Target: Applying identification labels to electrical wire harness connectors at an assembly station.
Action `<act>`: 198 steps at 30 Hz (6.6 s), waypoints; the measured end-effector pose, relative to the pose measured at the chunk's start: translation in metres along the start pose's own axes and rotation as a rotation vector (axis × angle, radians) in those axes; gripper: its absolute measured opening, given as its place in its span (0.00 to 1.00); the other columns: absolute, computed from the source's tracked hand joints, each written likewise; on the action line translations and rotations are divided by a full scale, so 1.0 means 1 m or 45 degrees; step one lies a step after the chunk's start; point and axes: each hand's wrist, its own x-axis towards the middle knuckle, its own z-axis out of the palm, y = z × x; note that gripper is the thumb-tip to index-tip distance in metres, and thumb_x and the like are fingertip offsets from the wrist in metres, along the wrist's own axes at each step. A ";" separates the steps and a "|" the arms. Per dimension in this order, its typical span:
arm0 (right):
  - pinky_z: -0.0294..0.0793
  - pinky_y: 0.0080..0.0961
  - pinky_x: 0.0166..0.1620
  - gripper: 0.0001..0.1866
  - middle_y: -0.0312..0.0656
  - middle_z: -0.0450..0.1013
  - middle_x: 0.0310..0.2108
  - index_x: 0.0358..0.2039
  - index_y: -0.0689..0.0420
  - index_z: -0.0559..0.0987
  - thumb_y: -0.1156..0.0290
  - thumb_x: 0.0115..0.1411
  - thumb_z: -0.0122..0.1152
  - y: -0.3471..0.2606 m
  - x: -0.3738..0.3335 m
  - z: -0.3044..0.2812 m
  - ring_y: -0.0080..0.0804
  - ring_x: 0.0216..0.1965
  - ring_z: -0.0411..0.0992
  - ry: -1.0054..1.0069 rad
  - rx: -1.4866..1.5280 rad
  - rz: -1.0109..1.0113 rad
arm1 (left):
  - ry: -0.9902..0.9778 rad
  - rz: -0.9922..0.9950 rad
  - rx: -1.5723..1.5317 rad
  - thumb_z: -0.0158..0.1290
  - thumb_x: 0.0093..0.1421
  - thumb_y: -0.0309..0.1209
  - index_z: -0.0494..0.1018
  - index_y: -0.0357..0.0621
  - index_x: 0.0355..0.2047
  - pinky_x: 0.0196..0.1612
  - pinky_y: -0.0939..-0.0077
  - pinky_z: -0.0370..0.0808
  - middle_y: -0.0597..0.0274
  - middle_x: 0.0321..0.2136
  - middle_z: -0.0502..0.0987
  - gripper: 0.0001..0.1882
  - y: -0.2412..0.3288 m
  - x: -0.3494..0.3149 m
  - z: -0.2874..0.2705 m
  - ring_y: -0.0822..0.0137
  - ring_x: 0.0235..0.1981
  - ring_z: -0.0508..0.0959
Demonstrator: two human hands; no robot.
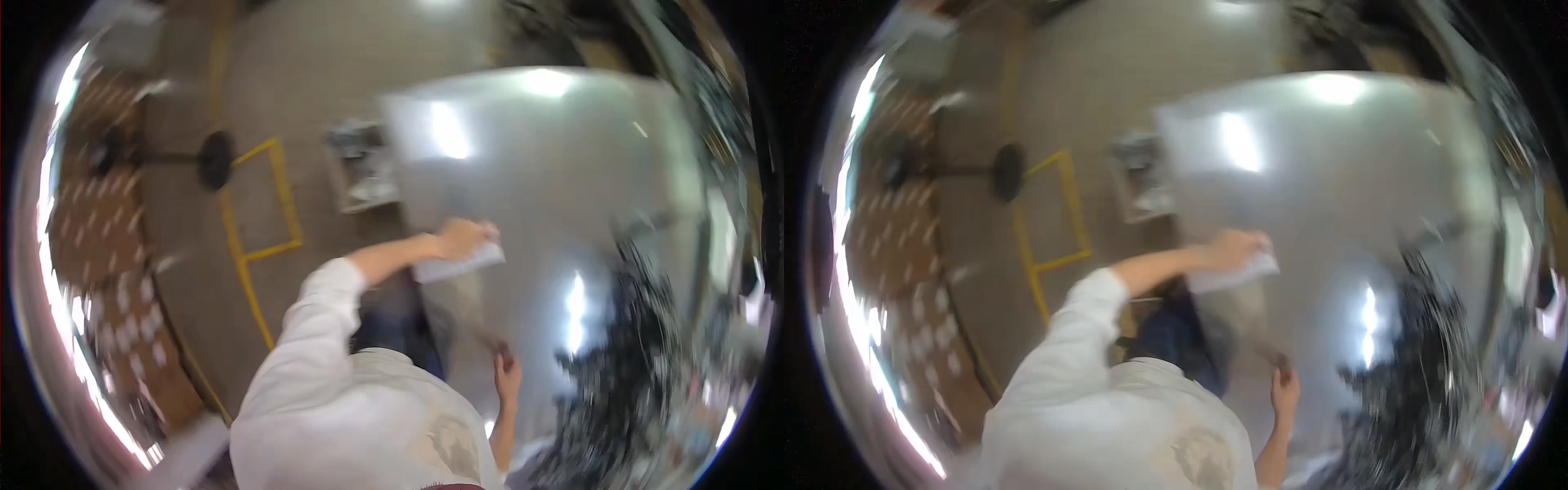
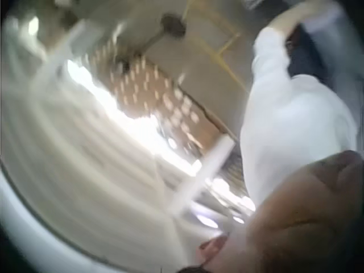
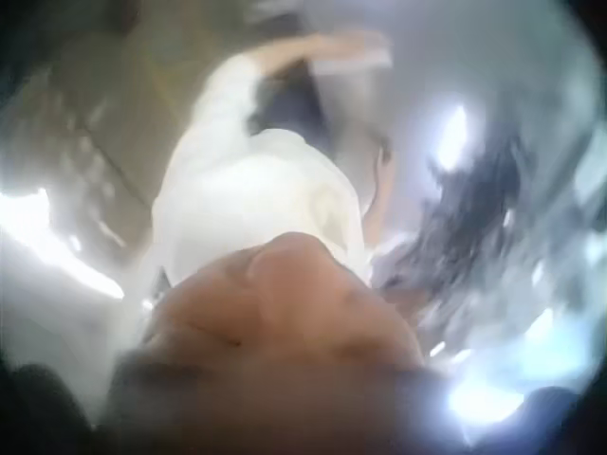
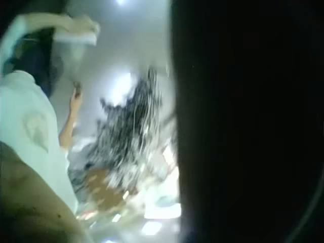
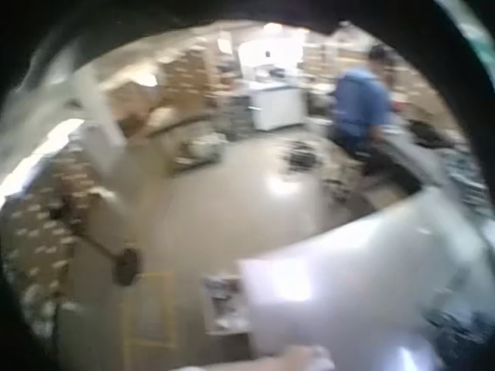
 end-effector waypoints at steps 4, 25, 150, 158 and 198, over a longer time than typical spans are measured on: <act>0.80 0.37 0.47 0.19 0.49 0.83 0.40 0.53 0.61 0.81 0.63 0.68 0.69 -0.026 0.021 -0.037 0.43 0.43 0.82 0.336 -0.039 -0.140 | 0.364 0.285 -0.038 0.56 0.68 0.30 0.80 0.45 0.46 0.47 0.56 0.82 0.51 0.42 0.85 0.08 -0.003 0.021 0.003 0.46 0.44 0.85; 0.52 0.43 0.77 0.65 0.69 0.49 0.76 0.77 0.73 0.46 0.49 0.57 0.79 -0.195 0.313 -0.185 0.59 0.77 0.50 0.969 0.218 -0.370 | 0.506 0.221 -0.029 0.59 0.65 0.27 0.76 0.37 0.44 0.36 0.52 0.78 0.47 0.30 0.81 0.09 0.005 0.045 0.003 0.42 0.31 0.81; 0.63 0.23 0.35 0.17 0.29 0.51 0.20 0.46 0.58 0.71 0.55 0.80 0.50 0.201 -0.116 0.001 0.23 0.23 0.52 1.678 3.039 -0.173 | 0.180 -0.120 -0.447 0.53 0.78 0.35 0.75 0.37 0.53 0.47 0.77 0.77 0.64 0.43 0.82 0.14 0.146 -0.119 -0.010 0.77 0.43 0.79; 0.65 0.24 0.31 0.17 0.28 0.52 0.20 0.43 0.57 0.69 0.55 0.79 0.53 0.248 -0.080 0.015 0.21 0.22 0.54 1.820 2.869 0.172 | 0.193 -0.096 -0.415 0.53 0.78 0.34 0.75 0.37 0.51 0.45 0.79 0.77 0.66 0.41 0.83 0.12 0.157 -0.119 -0.016 0.78 0.40 0.79; 0.81 0.35 0.49 0.18 0.43 0.79 0.40 0.50 0.60 0.76 0.56 0.77 0.56 0.090 -0.088 -0.012 0.36 0.40 0.82 1.587 2.302 -0.105 | 0.207 -0.184 -0.468 0.56 0.75 0.33 0.77 0.33 0.54 0.49 0.76 0.77 0.62 0.45 0.83 0.16 0.140 -0.132 0.015 0.75 0.44 0.79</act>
